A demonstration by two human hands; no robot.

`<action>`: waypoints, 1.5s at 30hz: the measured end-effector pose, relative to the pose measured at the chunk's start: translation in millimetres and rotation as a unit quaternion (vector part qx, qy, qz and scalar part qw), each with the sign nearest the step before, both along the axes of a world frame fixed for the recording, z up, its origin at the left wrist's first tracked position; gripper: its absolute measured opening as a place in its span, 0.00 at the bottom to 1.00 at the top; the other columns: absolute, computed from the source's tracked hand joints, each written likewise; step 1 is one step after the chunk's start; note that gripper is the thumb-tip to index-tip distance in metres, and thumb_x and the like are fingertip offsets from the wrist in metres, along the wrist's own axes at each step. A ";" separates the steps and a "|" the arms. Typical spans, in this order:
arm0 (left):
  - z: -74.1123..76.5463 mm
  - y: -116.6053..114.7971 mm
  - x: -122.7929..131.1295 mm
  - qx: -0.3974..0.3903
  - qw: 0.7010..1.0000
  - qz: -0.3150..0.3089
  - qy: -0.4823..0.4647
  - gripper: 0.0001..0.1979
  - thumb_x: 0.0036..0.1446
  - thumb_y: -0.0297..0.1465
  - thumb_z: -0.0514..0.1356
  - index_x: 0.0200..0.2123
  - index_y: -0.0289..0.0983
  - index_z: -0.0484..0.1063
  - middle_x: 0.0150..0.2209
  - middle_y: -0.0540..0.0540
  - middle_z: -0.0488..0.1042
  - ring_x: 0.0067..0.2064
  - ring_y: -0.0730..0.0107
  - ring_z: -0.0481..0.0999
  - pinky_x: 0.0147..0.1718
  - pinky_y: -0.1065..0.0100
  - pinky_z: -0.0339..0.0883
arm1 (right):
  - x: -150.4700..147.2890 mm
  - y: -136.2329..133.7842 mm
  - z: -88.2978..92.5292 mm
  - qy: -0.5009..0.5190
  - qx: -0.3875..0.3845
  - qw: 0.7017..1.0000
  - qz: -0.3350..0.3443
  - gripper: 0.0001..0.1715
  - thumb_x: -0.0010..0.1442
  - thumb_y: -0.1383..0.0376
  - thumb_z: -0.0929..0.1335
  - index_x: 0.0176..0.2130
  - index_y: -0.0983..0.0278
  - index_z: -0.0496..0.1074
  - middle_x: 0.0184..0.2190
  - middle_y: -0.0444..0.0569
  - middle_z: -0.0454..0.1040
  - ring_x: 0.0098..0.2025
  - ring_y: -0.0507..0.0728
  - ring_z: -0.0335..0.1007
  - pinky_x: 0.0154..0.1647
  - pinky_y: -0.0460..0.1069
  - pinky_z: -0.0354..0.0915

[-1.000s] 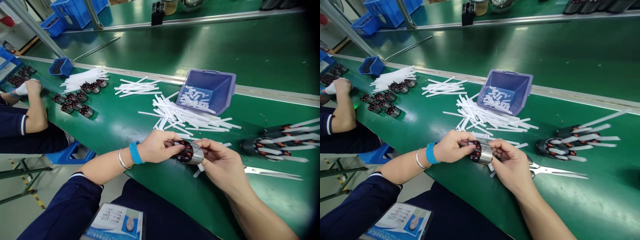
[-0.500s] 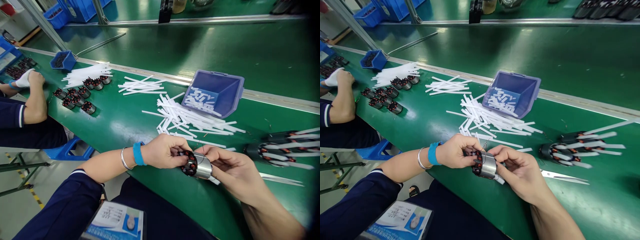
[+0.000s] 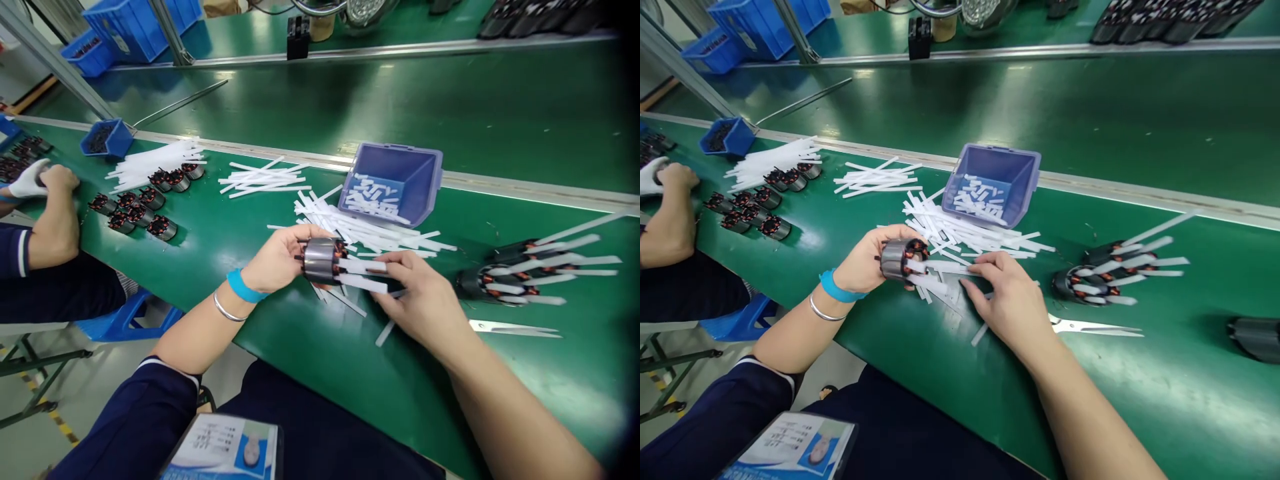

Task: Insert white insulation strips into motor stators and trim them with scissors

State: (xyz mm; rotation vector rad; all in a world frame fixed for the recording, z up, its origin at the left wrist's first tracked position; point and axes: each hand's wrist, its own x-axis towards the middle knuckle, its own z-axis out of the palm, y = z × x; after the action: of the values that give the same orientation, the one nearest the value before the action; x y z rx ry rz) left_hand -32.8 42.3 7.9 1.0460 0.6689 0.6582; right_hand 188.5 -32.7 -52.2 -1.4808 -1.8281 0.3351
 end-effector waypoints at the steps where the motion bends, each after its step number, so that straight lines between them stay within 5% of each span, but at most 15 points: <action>1: -0.1 1.6 -0.7 -0.014 1.000 0.006 0.001 0.20 0.36 0.27 0.73 0.35 0.34 0.71 0.29 0.50 0.77 0.26 0.72 0.77 0.22 0.72 0.72 | -2.1 1.7 -4.5 -0.031 0.003 1.000 -0.003 0.05 0.56 0.63 0.69 0.32 0.61 0.75 0.35 0.52 0.75 0.34 0.61 0.73 0.31 0.55 0.69; 7: -7.4 3.1 0.4 -0.046 0.998 -0.027 0.033 0.20 0.39 0.32 0.73 0.34 0.32 0.70 0.25 0.48 0.76 0.22 0.72 0.77 0.18 0.74 0.71 | -3.3 -0.7 -3.7 -0.054 0.012 0.998 0.022 0.05 0.54 0.66 0.68 0.26 0.61 0.70 0.35 0.51 0.74 0.35 0.60 0.73 0.31 0.53 0.66; 10: -8.0 2.9 0.5 -0.043 0.997 -0.039 0.050 0.28 0.41 0.30 0.71 0.47 0.33 0.68 0.28 0.49 0.77 0.23 0.70 0.78 0.19 0.73 0.73 | 5.6 -5.9 2.8 -0.005 0.017 0.999 0.040 0.04 0.55 0.66 0.68 0.28 0.60 0.69 0.36 0.50 0.75 0.36 0.59 0.74 0.36 0.54 0.68; 14: -6.8 2.7 -0.2 -0.012 0.997 -0.048 0.067 0.43 0.46 0.28 0.68 0.63 0.40 0.52 0.30 0.51 0.77 0.22 0.69 0.78 0.19 0.73 0.73 | 6.4 -10.1 7.3 0.003 0.005 0.998 0.063 0.01 0.58 0.64 0.69 0.34 0.59 0.71 0.36 0.49 0.76 0.36 0.59 0.74 0.35 0.53 0.68; 18: -8.5 2.9 0.4 0.008 0.996 -0.042 0.078 0.28 0.47 0.31 0.68 0.51 0.36 0.66 0.30 0.49 0.77 0.20 0.72 0.77 0.15 0.77 0.68 | -16.3 -8.1 2.7 -0.056 0.018 0.997 0.058 0.04 0.60 0.64 0.68 0.32 0.60 0.73 0.36 0.52 0.75 0.37 0.60 0.72 0.34 0.54 0.66; 22: -7.4 2.4 -0.5 0.005 0.994 -0.068 0.081 0.33 0.49 0.32 0.68 0.57 0.38 0.61 0.30 0.48 0.78 0.21 0.72 0.77 0.17 0.77 0.69 | -31.0 -6.4 -0.3 -0.089 0.012 0.994 0.054 0.06 0.56 0.70 0.67 0.30 0.61 0.73 0.35 0.51 0.76 0.35 0.60 0.71 0.32 0.54 0.63; 26: -6.7 1.5 -0.4 -0.009 0.991 -0.113 0.067 0.31 0.50 0.34 0.68 0.54 0.39 0.58 0.31 0.47 0.80 0.19 0.70 0.77 0.16 0.75 0.70 | -17.1 -12.3 16.9 0.065 0.048 0.997 0.013 0.04 0.56 0.68 0.68 0.29 0.60 0.70 0.37 0.50 0.77 0.40 0.61 0.73 0.39 0.56 0.66; 30: -13.5 1.3 3.6 -0.028 0.991 -0.117 0.063 0.22 0.47 0.35 0.69 0.42 0.36 0.64 0.28 0.49 0.78 0.19 0.71 0.77 0.16 0.76 0.70 | -1.3 -19.6 37.7 0.235 -0.067 0.965 0.093 0.04 0.62 0.64 0.68 0.33 0.60 0.72 0.28 0.46 0.73 0.28 0.54 0.71 0.29 0.49 0.67; 33: -18.9 0.1 7.0 -0.045 0.989 -0.125 0.062 0.18 0.47 0.31 0.68 0.40 0.35 0.67 0.29 0.49 0.77 0.20 0.72 0.77 0.18 0.75 0.72 | -2.2 -21.1 42.6 0.238 -0.097 0.959 0.121 0.06 0.61 0.64 0.68 0.31 0.61 0.73 0.26 0.45 0.73 0.26 0.53 0.69 0.27 0.47 0.65; 39: -20.9 -10.1 9.9 -0.091 0.983 -0.158 0.014 0.19 0.46 0.28 0.65 0.44 0.34 0.68 0.34 0.45 0.78 0.28 0.64 0.81 0.26 0.66 0.78 | -12.4 -22.3 35.7 0.269 -0.091 0.957 0.056 0.04 0.56 0.64 0.71 0.30 0.61 0.73 0.25 0.45 0.73 0.27 0.53 0.68 0.27 0.47 0.65; 45: -21.0 -27.2 16.7 -0.010 0.989 -0.132 0.062 0.19 0.49 0.27 0.65 0.46 0.32 0.68 0.36 0.43 0.76 0.31 0.67 0.81 0.29 0.69 0.77 | -13.4 -25.2 29.0 0.231 -0.099 0.968 0.026 0.04 0.51 0.68 0.69 0.25 0.61 0.70 0.22 0.43 0.71 0.22 0.51 0.64 0.23 0.46 0.60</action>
State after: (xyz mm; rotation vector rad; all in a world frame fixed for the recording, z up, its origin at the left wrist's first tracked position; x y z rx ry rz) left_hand -16.1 15.1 -13.2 1.1389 0.6289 0.3589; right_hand 175.1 -57.9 -23.1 -1.3432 -1.4888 0.8355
